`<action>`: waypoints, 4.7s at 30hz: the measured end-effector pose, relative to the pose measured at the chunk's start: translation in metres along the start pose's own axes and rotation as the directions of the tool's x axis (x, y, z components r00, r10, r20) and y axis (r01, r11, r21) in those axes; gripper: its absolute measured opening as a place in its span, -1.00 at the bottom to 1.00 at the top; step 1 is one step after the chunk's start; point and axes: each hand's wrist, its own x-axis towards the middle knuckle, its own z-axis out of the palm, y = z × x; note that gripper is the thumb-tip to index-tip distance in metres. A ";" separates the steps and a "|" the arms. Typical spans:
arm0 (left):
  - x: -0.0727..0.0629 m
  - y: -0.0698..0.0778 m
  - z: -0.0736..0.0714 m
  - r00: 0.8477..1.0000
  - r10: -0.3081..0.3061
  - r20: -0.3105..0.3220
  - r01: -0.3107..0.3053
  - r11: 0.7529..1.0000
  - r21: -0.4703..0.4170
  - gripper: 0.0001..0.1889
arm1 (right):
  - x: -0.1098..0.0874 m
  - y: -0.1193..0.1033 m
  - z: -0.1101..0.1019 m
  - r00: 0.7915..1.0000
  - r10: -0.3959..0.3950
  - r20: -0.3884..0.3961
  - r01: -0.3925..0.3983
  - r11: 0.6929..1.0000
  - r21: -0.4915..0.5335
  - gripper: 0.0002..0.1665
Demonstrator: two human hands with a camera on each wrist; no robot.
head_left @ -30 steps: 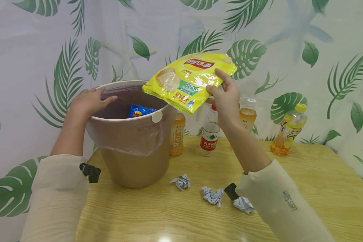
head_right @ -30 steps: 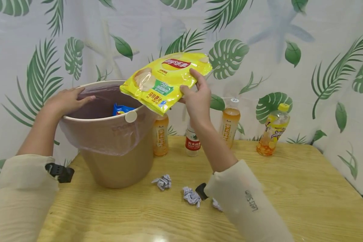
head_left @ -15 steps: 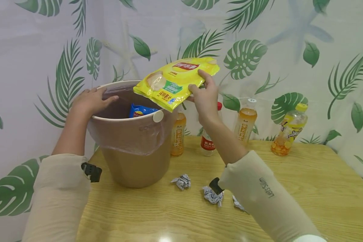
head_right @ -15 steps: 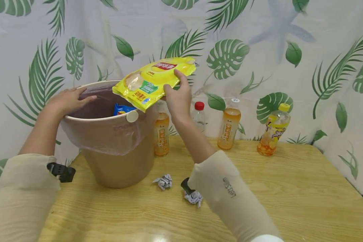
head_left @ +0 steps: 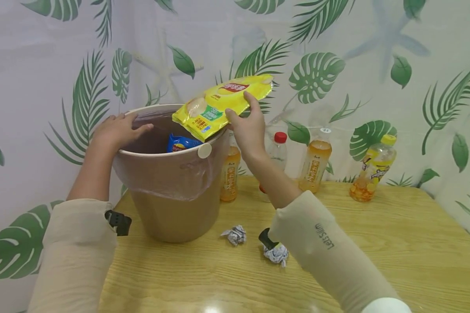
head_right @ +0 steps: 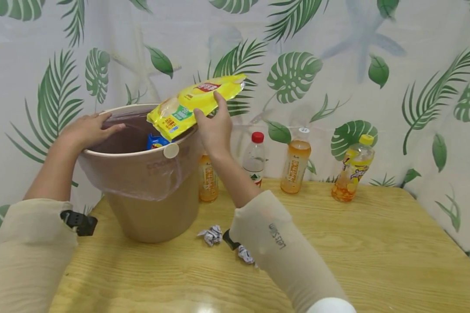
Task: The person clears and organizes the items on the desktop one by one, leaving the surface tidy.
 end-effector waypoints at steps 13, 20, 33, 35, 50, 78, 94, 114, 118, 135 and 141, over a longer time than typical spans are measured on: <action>-0.001 0.001 0.001 1.000 0.000 -0.003 0.000 1.000 -0.002 -0.18 | -0.007 0.018 0.006 0.986 -0.125 0.109 0.147 0.964 -0.221 -0.18; -0.003 0.001 -0.001 1.000 -0.002 0.002 0.002 1.000 -0.010 -0.17 | -0.013 0.023 0.006 0.966 -0.161 0.202 0.231 0.885 -0.405 -0.31; -0.003 0.001 -0.003 1.000 0.014 0.018 -0.014 1.000 0.008 -0.18 | -0.015 0.027 0.000 0.946 -0.230 0.229 0.298 0.896 -0.329 -0.38; -0.003 0.001 -0.003 1.000 0.016 0.021 -0.016 1.000 0.006 -0.18 | -0.016 0.027 -0.002 0.950 -0.210 0.231 0.276 0.911 -0.307 -0.38; -0.002 0.000 -0.003 0.999 0.032 0.016 -0.032 0.999 -0.002 -0.18 | -0.039 0.028 -0.072 0.963 -0.104 0.248 0.185 0.925 -0.333 -0.39; -0.003 0.001 -0.004 0.999 0.012 0.031 -0.011 1.000 -0.013 -0.20 | -0.117 0.108 -0.220 0.945 0.179 0.274 0.005 0.830 -0.558 -0.32; -0.003 0.000 -0.004 1.000 0.012 0.023 -0.012 1.000 -0.005 -0.20 | -0.140 0.142 -0.246 0.856 0.320 0.407 -0.102 0.875 -0.474 -0.37; 0.001 -0.003 -0.003 0.999 0.029 0.026 -0.029 1.000 0.009 -0.19 | -0.155 0.175 -0.266 0.736 0.390 0.553 -0.185 0.902 -0.390 -0.22; 0.001 -0.003 -0.004 0.999 0.034 0.026 -0.034 0.999 0.015 -0.19 | -0.156 0.176 -0.268 0.711 0.389 0.586 -0.179 0.906 -0.384 -0.19; -0.001 -0.003 -0.004 0.998 0.049 0.034 -0.050 0.999 0.021 -0.20 | -0.156 0.179 -0.272 0.759 0.390 0.521 -0.101 0.861 -0.498 -0.34; -0.001 -0.005 -0.004 0.999 0.038 0.035 -0.039 0.999 0.008 -0.20 | -0.155 0.180 -0.269 0.779 0.403 0.479 -0.113 0.843 -0.526 -0.37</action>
